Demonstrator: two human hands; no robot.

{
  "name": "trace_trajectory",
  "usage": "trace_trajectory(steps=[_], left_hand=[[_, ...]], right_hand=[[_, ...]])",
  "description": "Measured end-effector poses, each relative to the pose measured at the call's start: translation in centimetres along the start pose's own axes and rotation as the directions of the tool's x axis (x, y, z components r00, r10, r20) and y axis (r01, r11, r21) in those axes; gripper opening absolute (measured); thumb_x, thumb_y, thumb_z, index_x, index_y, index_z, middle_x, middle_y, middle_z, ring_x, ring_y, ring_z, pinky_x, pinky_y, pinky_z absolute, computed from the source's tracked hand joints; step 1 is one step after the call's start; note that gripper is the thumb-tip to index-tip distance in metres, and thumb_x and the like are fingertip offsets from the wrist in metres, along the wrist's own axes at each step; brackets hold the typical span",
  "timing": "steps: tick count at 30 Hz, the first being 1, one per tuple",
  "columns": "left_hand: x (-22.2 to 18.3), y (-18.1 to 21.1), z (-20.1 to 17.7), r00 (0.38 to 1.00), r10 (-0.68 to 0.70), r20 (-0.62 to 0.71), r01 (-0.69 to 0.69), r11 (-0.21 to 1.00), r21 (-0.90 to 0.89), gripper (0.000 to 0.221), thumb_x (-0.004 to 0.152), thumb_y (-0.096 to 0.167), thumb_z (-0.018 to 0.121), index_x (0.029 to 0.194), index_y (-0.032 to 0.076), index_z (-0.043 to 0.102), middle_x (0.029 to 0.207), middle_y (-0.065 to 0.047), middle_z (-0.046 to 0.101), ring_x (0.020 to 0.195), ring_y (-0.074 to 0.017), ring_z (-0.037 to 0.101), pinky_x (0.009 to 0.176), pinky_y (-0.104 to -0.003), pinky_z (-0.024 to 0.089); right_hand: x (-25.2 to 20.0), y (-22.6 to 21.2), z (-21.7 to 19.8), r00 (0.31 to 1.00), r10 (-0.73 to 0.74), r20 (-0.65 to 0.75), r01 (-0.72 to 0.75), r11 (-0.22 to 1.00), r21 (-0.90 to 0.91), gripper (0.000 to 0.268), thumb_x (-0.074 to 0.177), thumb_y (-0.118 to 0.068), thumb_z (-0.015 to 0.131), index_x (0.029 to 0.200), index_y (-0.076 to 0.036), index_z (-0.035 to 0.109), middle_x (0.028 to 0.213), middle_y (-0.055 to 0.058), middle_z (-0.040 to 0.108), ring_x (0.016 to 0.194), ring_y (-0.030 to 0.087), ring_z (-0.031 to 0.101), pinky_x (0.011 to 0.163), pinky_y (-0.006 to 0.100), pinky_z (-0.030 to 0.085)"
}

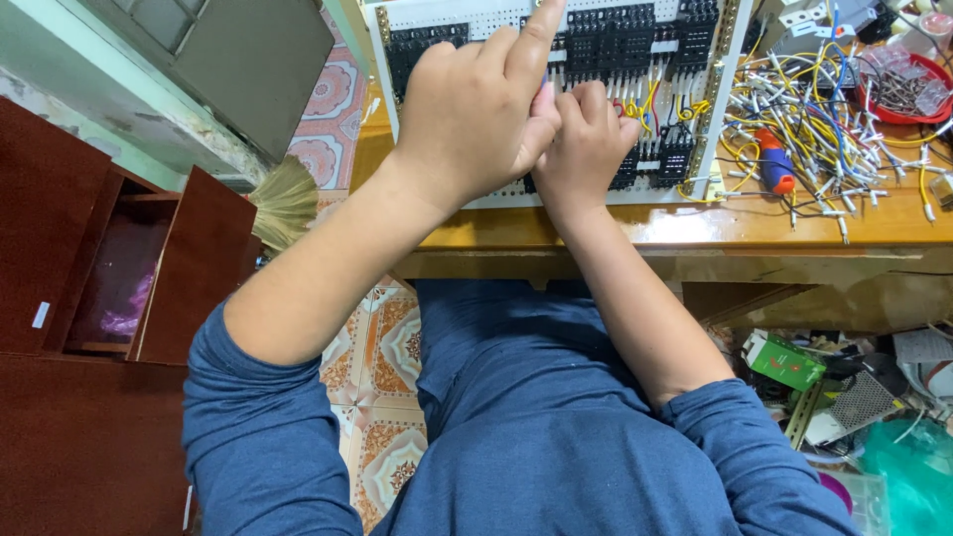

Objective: Connecting electrical wires to a terminal block on a panel using a screwdriver.

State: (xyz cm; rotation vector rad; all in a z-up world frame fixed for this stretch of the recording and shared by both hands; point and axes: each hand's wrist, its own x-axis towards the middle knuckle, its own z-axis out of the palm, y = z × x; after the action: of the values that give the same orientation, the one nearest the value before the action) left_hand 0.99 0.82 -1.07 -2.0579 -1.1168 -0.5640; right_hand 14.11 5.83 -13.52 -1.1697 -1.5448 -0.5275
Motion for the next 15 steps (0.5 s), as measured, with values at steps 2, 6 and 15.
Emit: trace_trajectory(steps=[2, 6, 15], left_hand=[[0.0, 0.1, -0.2, 1.0, 0.004, 0.003, -0.004, 0.998, 0.059, 0.065, 0.105, 0.048, 0.065, 0.155, 0.011, 0.044, 0.091, 0.002, 0.067, 0.069, -0.0182, 0.064, 0.059, -0.038, 0.04], [0.7, 0.3, -1.0, 1.0, -0.02, 0.014, 0.02, 1.0, 0.005, 0.067, 0.103, 0.06, 0.076, 0.146, 0.015, 0.05, 0.12, -0.007, 0.06, 0.097, -0.0224, 0.064, 0.064, -0.037, 0.048], [0.5, 0.1, -3.3, 0.981, 0.15, 0.125, -0.098, 0.933, -0.346, 0.078, 0.089, 0.002, 0.071, 0.158, 0.005, 0.035, 0.162, -0.013, 0.049, 0.152, -0.027, 0.05, 0.124, -0.059, 0.02]], right_hand=[[0.2, -0.2, 0.3, 0.999, -0.011, -0.035, 0.009, 0.998, -0.058, 0.018, 0.093, -0.018, 0.057, 0.075, -0.016, 0.06, 0.088, 0.002, 0.054, 0.06, 0.022, 0.044, 0.064, 0.039, 0.024], [-0.2, 0.1, 0.9, 1.0, -0.005, -0.031, 0.003, 0.998, -0.056, 0.004, 0.085, -0.015, 0.056, 0.087, -0.015, 0.059, 0.089, 0.003, 0.054, 0.063, 0.023, 0.046, 0.064, 0.039, 0.023], [0.4, -0.3, -0.4, 1.0, 0.009, -0.006, -0.009, 1.0, 0.013, 0.001, 0.081, -0.016, 0.062, 0.08, -0.015, 0.062, 0.09, 0.004, 0.053, 0.065, 0.025, 0.049, 0.065, 0.04, 0.024]])
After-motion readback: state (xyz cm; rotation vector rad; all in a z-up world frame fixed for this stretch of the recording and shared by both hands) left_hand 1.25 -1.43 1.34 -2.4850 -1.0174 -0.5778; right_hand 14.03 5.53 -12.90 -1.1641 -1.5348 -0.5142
